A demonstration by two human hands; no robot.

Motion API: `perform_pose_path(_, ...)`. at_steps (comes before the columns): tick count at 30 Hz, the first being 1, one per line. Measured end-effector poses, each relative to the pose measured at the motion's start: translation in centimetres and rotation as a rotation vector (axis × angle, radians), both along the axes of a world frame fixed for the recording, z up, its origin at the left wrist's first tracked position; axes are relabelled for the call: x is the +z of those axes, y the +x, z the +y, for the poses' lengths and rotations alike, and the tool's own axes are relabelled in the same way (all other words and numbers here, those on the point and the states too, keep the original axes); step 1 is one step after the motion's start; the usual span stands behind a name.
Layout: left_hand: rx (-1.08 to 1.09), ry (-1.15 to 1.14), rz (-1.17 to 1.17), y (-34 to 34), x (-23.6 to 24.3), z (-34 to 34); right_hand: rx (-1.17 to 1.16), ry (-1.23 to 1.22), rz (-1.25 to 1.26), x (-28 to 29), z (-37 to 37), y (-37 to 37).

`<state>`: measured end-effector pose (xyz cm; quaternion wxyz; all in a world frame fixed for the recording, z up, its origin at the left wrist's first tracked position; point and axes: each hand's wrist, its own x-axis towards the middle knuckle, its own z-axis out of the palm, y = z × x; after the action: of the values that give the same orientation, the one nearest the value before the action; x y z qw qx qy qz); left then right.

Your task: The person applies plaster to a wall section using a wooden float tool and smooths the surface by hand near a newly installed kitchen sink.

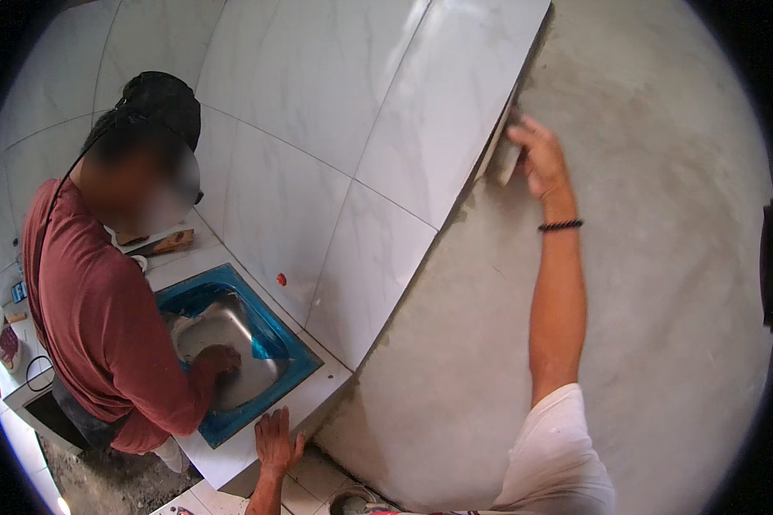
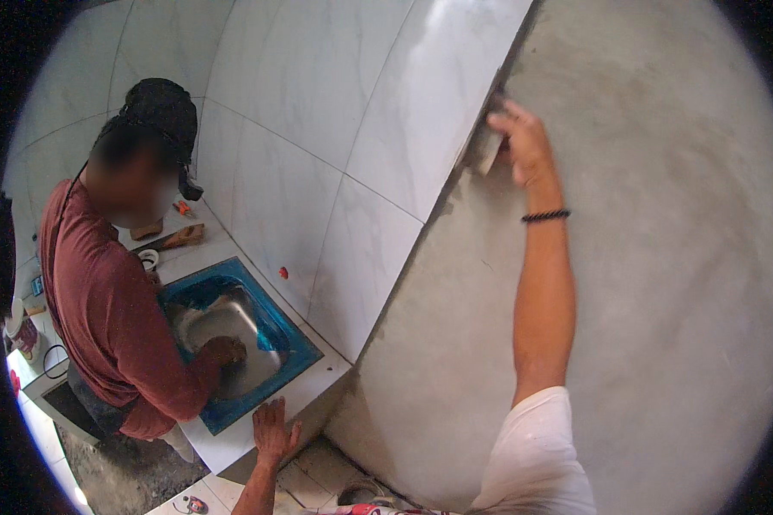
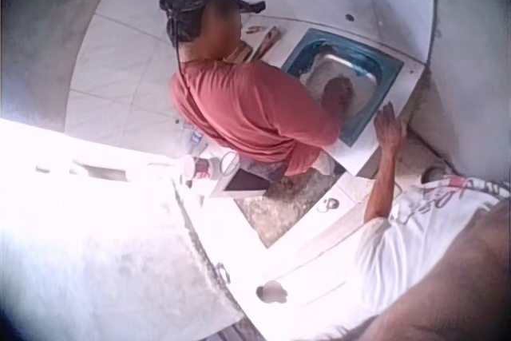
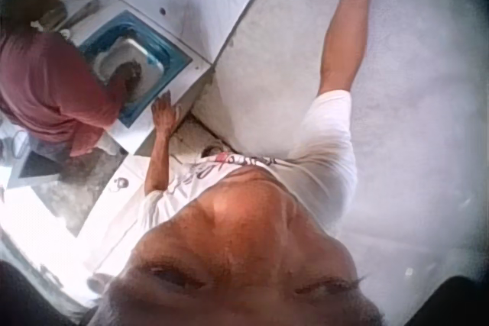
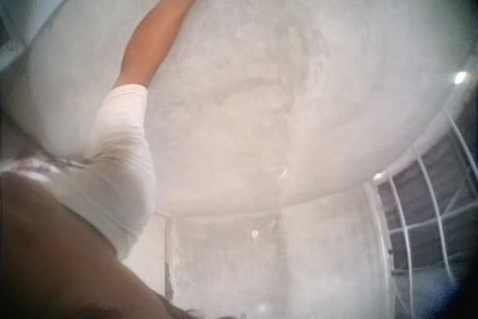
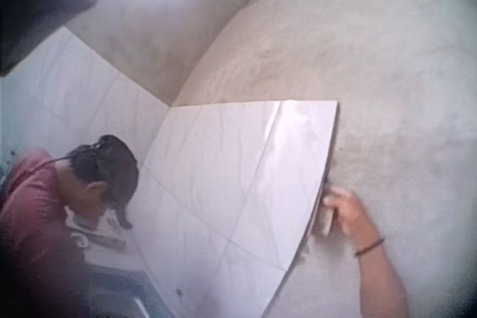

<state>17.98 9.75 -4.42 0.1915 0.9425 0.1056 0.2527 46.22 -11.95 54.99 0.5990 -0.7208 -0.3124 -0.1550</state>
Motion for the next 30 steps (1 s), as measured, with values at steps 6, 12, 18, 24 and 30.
perform_pose_path(6, 0.003, 0.042, 0.029, 0.1, 0.9, 0.1, -0.125, -0.068, 0.017, -13.1, 0.5, 0.8)
perform_pose_path(12, -0.030, -0.038, 0.054, 0.7, -0.5, -1.2, -0.033, -0.183, -0.005, -24.6, -3.4, 0.7)
perform_pose_path(18, -0.012, -0.050, 0.083, -1.4, -1.0, -2.4, -0.021, 0.029, 0.048, -9.3, -8.1, -1.9)
perform_pose_path(24, -0.002, -0.069, 0.108, -1.4, -1.0, -3.1, 0.137, -0.064, -0.098, 6.7, -5.9, -1.7)
perform_pose_path(30, -0.022, -0.098, 0.112, -1.2, -1.8, -2.7, 0.002, -0.145, -0.188, 14.9, -2.6, 1.1)
